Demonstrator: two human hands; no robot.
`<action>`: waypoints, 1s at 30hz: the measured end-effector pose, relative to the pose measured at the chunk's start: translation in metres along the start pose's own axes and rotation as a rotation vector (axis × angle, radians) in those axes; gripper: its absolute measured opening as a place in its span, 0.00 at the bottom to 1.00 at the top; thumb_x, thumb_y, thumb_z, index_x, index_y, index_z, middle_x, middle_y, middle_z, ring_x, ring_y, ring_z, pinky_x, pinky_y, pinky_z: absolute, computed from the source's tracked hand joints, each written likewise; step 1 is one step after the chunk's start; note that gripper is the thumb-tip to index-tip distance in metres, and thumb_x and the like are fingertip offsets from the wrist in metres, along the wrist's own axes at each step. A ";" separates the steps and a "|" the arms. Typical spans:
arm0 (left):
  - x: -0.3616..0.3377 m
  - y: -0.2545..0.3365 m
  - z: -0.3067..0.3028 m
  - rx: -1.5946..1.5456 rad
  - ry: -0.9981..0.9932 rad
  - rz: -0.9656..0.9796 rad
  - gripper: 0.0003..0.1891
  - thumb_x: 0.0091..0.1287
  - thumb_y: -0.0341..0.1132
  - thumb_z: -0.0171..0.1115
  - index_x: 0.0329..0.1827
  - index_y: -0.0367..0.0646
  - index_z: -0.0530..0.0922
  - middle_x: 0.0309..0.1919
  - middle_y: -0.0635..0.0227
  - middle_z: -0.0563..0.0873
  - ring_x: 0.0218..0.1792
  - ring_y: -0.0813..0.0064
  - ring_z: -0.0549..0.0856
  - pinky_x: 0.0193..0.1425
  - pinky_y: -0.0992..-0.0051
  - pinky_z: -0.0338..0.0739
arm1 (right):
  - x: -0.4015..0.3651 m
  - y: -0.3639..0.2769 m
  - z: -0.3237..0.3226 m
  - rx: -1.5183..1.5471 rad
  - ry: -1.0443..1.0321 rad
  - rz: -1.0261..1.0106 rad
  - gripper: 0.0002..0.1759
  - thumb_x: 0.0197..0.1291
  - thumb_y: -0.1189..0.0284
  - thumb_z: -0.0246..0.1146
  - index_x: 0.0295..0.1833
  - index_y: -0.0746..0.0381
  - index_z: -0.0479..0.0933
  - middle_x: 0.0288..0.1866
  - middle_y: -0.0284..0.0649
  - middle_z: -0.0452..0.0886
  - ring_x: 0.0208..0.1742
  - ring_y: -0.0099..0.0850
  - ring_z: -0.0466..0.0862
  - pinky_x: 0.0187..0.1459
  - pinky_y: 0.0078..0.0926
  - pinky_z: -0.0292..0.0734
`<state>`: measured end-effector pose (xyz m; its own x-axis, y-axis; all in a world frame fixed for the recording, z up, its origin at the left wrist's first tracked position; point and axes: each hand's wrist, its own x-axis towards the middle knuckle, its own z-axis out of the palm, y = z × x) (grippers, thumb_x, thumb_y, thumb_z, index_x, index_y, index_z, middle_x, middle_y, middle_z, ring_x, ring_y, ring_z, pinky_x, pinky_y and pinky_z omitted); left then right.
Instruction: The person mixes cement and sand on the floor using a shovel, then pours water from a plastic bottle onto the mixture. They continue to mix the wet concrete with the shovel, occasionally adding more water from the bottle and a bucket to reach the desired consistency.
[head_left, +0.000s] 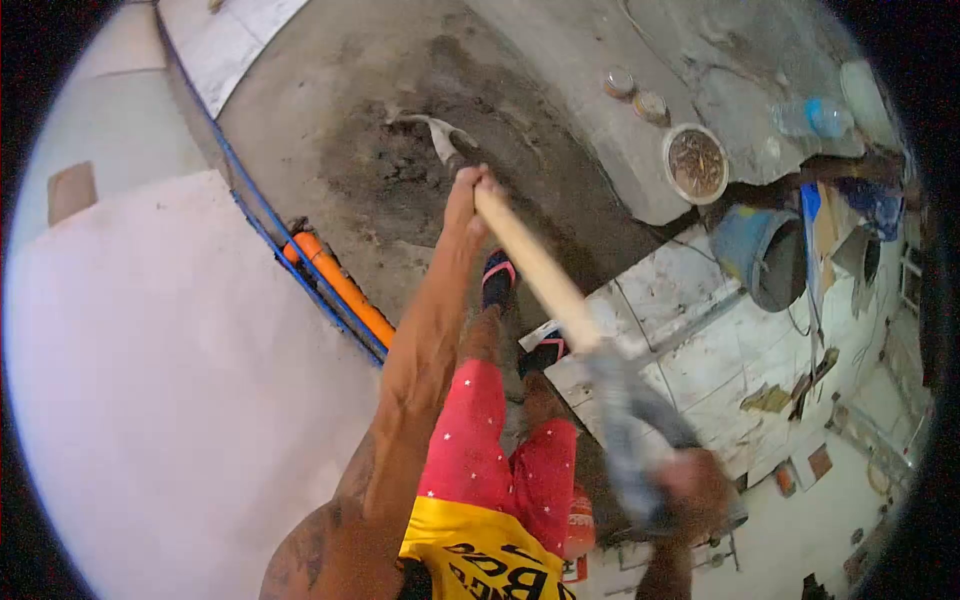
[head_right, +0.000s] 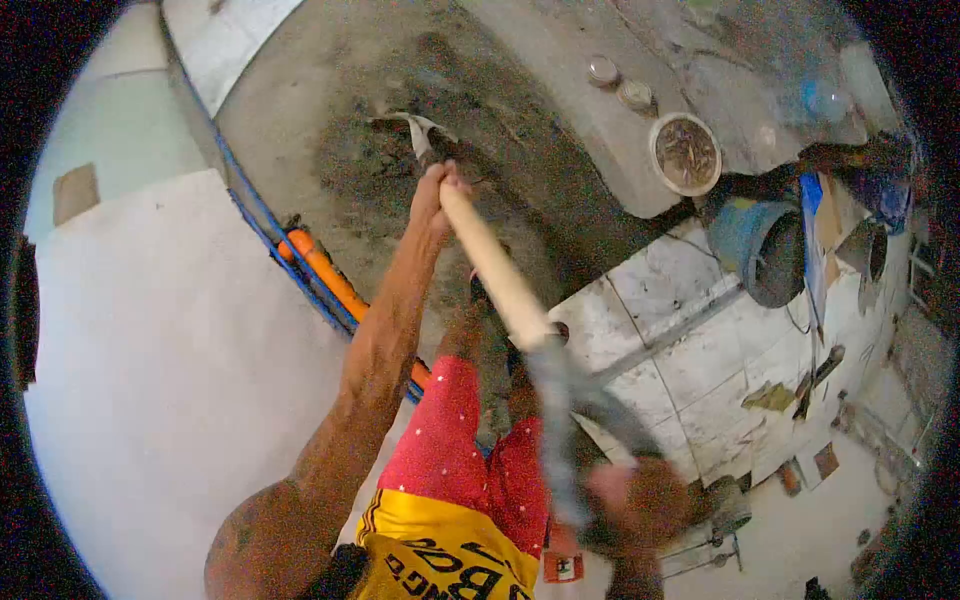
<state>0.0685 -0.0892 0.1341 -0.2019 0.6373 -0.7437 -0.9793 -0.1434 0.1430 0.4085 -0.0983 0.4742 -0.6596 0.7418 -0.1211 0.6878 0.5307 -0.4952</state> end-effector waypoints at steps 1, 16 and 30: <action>-0.024 0.008 -0.014 0.011 0.059 -0.006 0.09 0.70 0.36 0.49 0.31 0.45 0.69 0.19 0.73 0.72 0.20 0.75 0.74 0.24 0.74 0.75 | 0.011 -0.035 -0.006 0.004 -0.336 -0.287 0.15 0.51 0.69 0.63 0.47 0.57 0.81 0.29 0.34 0.77 0.28 0.30 0.76 0.26 0.28 0.70; -0.274 -0.022 -0.018 0.403 0.292 0.108 0.17 0.71 0.50 0.50 0.40 0.43 0.68 0.22 0.67 0.76 0.17 0.73 0.76 0.18 0.71 0.75 | -0.063 -0.159 0.010 -0.089 -0.423 -1.018 0.21 0.54 0.69 0.56 0.54 0.65 0.73 0.23 0.34 0.74 0.25 0.30 0.80 0.21 0.29 0.74; -0.324 -0.072 -0.045 0.249 0.347 0.011 0.18 0.68 0.47 0.54 0.46 0.38 0.71 0.23 0.64 0.78 0.21 0.70 0.80 0.20 0.68 0.76 | -0.078 -0.166 0.010 -0.167 -0.819 -0.896 0.21 0.55 0.71 0.57 0.56 0.61 0.71 0.24 0.40 0.78 0.24 0.38 0.82 0.21 0.39 0.74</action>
<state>0.2054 -0.3191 0.3354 -0.2373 0.3378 -0.9108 -0.9594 0.0658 0.2743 0.3426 -0.2484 0.5573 -0.8740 -0.3572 -0.3296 -0.1161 0.8120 -0.5720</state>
